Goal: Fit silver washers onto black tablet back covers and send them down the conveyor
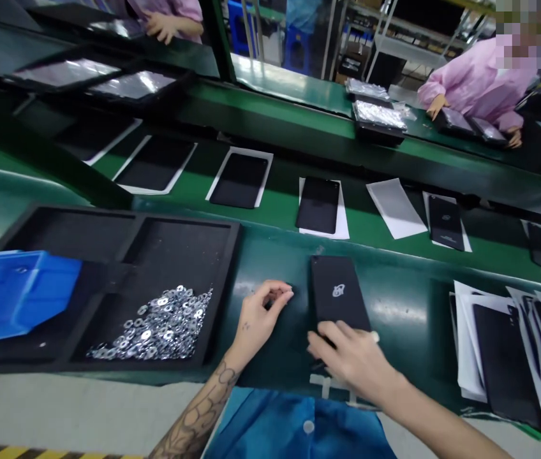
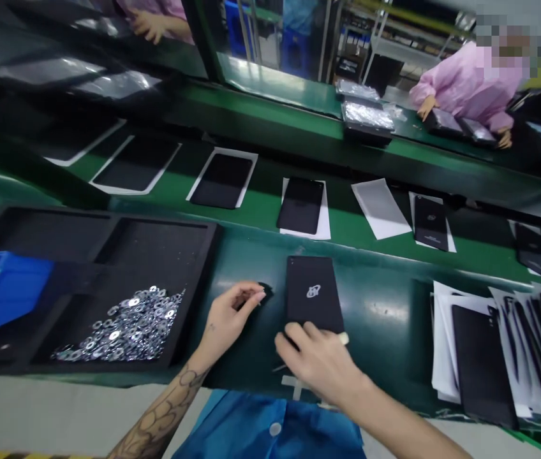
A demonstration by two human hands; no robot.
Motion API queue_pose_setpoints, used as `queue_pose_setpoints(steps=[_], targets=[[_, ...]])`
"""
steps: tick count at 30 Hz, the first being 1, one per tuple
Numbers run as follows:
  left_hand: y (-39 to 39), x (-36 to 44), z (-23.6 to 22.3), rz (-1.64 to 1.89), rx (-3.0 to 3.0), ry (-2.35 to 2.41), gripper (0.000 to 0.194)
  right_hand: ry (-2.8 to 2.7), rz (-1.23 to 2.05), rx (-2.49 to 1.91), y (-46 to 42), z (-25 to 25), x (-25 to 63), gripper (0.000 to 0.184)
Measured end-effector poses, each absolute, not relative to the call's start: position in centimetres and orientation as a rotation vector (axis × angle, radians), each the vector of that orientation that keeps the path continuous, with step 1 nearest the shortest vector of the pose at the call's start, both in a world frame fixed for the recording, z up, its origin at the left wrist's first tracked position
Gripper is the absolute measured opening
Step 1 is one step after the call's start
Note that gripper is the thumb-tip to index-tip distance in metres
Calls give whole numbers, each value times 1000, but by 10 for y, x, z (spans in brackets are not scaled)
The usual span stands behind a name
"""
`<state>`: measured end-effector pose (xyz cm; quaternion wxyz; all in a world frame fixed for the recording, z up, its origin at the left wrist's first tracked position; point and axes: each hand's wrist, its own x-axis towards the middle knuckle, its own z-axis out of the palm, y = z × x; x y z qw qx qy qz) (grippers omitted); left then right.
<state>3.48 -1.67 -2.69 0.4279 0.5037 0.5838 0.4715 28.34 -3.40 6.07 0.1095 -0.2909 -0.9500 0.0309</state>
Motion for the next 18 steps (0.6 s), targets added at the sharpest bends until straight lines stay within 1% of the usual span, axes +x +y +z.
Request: queue_pose_setpoints(steps=[2, 3, 4, 5, 6, 7, 9, 10, 13, 15, 18], targets=[[-7, 27, -21, 1078, 1276, 1496, 21, -2913, 372, -923, -42, 42, 258, 65], [-2, 23, -17, 1012, 1312, 1500, 21, -2914, 500, -952, -39, 36, 251, 76], [4, 21, -14, 945, 1362, 1500, 20, -2881, 597, -992, -30, 32, 249, 79], [11, 19, -10, 884, 1418, 1499, 20, -2814, 653, -1055, -17, 31, 252, 73], [19, 18, -7, 833, 1473, 1498, 19, -2722, 674, -1133, 2, 31, 259, 62], [27, 18, -4, 799, 1522, 1495, 19, -2607, 657, -1226, 26, 32, 271, 51], [44, 20, -1, 757, 1598, 1476, 16, -2351, 543, -1431, 84, 33, 308, 41], [53, 22, 0, 742, 1627, 1466, 14, -2248, 449, -1534, 114, 33, 331, 41], [79, 29, -1, 668, 1702, 1453, 10, -2022, 114, -2024, 189, 25, 400, 49], [92, 33, -3, 603, 1744, 1473, 8, -2003, 77, -2222, 213, 15, 430, 51], [103, 35, -5, 517, 1787, 1517, 6, -2026, 165, -2307, 216, -1, 437, 52]])
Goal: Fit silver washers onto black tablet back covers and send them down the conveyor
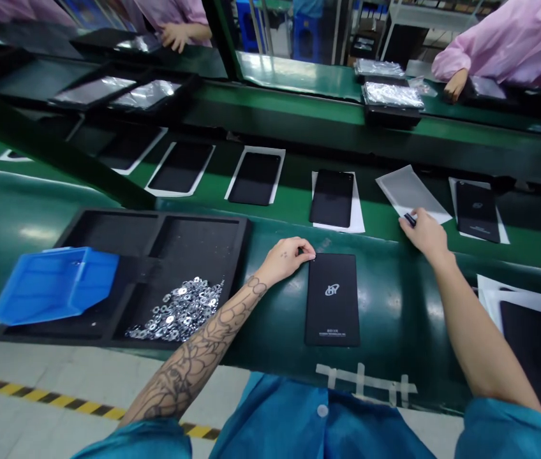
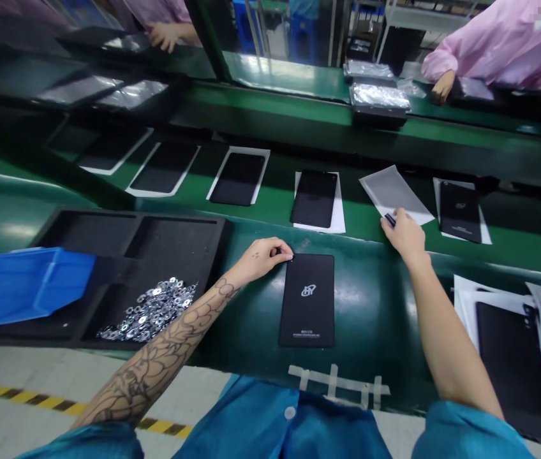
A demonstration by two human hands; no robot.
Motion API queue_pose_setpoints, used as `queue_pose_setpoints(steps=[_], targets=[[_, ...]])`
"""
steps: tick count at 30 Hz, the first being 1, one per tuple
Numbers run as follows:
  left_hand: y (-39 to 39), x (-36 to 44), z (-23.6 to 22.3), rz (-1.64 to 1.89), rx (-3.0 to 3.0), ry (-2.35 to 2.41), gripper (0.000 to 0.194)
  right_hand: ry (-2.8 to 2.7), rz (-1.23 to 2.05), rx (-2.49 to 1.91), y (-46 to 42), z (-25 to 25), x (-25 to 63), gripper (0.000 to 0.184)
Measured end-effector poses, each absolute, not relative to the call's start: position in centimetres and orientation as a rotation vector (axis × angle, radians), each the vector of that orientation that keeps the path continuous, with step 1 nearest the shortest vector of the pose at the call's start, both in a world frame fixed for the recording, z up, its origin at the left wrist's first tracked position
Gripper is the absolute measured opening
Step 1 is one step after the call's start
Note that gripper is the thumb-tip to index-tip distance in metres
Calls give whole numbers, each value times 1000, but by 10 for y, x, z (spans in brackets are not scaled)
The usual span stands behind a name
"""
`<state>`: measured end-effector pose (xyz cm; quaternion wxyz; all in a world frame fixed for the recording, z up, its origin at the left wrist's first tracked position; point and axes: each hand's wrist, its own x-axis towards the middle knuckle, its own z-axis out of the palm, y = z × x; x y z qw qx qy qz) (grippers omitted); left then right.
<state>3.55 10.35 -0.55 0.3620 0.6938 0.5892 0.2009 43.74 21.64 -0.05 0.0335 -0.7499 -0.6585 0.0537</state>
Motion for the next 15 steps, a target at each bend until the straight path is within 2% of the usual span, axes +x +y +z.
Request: queue_pose_setpoints(steps=[10, 15], targets=[[113, 37, -10, 410, 1855, 1532, 6, -1962, 438, -2236, 235, -13, 369, 45], [144, 36, -1, 143, 1941, 1478, 26, -1825, 632, -2136, 259, -9, 376, 39]])
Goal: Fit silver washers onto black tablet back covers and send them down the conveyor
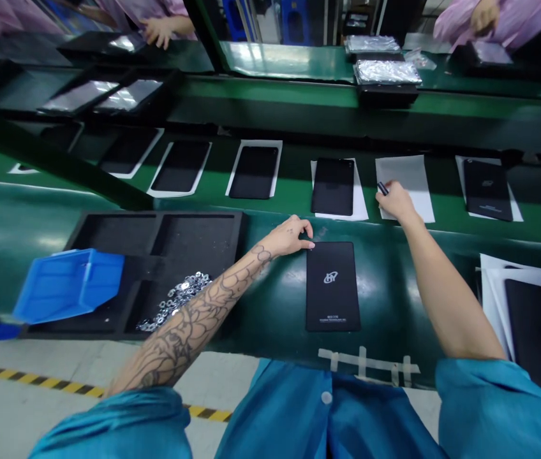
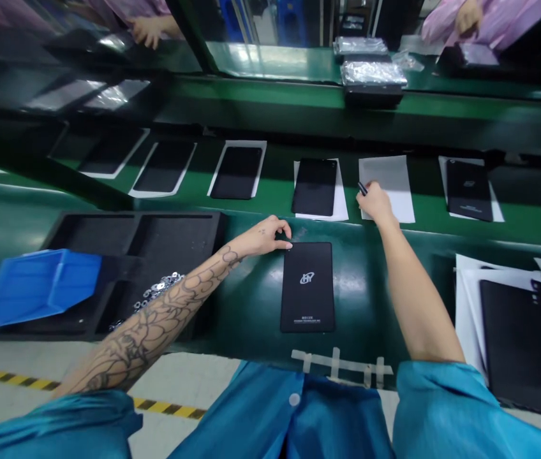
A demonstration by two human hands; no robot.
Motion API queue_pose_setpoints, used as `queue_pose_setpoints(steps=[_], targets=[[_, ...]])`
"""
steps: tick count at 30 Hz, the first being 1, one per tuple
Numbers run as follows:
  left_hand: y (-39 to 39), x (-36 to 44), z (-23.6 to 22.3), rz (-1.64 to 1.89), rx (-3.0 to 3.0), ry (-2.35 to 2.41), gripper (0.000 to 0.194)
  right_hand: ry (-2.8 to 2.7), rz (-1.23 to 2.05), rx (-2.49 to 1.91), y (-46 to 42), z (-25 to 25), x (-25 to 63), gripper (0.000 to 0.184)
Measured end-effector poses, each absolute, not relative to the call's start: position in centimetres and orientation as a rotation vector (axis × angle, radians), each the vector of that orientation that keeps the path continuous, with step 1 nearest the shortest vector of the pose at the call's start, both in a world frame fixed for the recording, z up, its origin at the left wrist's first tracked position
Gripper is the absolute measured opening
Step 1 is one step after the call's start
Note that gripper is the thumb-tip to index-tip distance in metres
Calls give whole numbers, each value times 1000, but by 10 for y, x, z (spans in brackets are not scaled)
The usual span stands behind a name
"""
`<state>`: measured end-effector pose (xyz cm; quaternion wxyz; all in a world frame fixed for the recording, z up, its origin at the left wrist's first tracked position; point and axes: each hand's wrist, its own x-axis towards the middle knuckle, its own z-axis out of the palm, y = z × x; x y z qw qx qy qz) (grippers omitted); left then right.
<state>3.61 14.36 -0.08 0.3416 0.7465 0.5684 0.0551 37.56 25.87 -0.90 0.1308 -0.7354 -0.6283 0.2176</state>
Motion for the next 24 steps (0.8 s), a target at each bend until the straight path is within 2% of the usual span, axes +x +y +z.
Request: queue_pose_setpoints(steps=[5, 7, 11, 14, 20, 24], targets=[[183, 51, 16, -246, 2079, 1422, 42, -1645, 788, -1892, 241, 10, 363, 28], [197, 62, 20, -273, 2196, 1292, 45, -1530, 947, -1669, 221, 21, 346, 25], [215, 86, 20, -247, 2363, 925, 52, -1293, 1315, -1193, 179, 39, 308, 53], [221, 99, 14, -313, 2395, 834, 54, -1242, 1478, -976, 159, 47, 286, 71], [221, 88, 2, -197, 2202, 987, 42, -1274, 1464, -829, 142, 57, 257, 74], [210, 69, 5, -157, 2210, 1135, 44, -1298, 1407, -769, 133, 58, 233, 78]])
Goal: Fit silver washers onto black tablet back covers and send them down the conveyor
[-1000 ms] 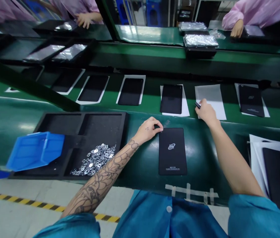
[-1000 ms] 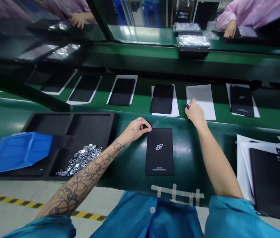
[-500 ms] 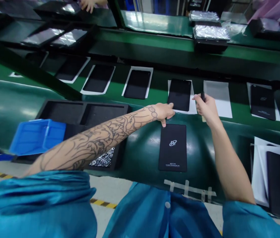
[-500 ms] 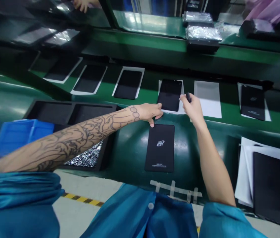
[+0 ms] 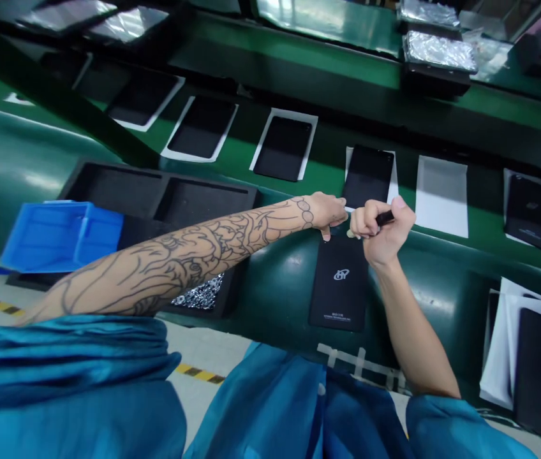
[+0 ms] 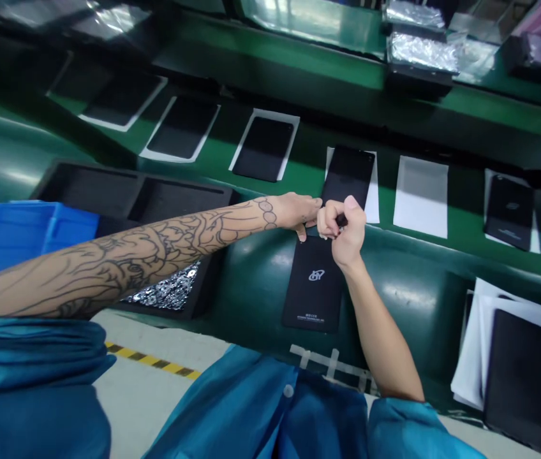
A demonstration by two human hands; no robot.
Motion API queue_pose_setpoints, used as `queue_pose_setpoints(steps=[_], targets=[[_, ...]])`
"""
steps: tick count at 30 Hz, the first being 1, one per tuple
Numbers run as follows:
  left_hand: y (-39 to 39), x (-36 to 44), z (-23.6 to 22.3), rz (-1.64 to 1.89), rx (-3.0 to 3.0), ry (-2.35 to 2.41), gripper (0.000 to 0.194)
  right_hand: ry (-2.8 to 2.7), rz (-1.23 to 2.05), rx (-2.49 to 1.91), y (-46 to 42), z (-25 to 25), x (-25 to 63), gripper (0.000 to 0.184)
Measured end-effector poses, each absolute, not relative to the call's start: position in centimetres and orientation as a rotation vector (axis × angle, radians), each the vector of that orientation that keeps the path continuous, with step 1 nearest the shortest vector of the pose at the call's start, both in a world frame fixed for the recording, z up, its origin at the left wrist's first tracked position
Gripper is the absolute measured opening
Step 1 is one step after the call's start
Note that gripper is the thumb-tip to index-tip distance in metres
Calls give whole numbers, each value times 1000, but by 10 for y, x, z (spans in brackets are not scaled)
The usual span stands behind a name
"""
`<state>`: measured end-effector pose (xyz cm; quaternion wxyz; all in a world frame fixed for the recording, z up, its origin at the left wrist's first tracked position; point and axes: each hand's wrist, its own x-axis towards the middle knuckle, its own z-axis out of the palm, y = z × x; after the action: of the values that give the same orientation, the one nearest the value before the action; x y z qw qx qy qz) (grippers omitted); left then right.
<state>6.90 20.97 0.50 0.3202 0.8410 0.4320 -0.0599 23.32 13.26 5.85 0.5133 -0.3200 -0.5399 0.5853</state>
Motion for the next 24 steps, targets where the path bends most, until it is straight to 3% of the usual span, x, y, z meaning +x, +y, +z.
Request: queue_pose_setpoints(steps=[6, 8, 11, 18, 24], targets=[[151, 10, 33, 406, 2112, 1124, 26, -1249, 1457, -679, 124, 45, 201, 76], [115, -23, 41, 663, 2082, 1320, 20, -1259, 1491, -670, 124, 38, 195, 75], [52, -78, 44, 852, 1968, 1824, 24, -1287, 1530, -703, 124, 27, 189, 74], [-68, -147, 20, 690, 1768, 2482, 30, -1348, 1557, -679, 127, 13, 190, 72], [-91, -140, 9, 382, 1584, 2582, 38, -1397, 1527, -705, 123, 14, 186, 73]])
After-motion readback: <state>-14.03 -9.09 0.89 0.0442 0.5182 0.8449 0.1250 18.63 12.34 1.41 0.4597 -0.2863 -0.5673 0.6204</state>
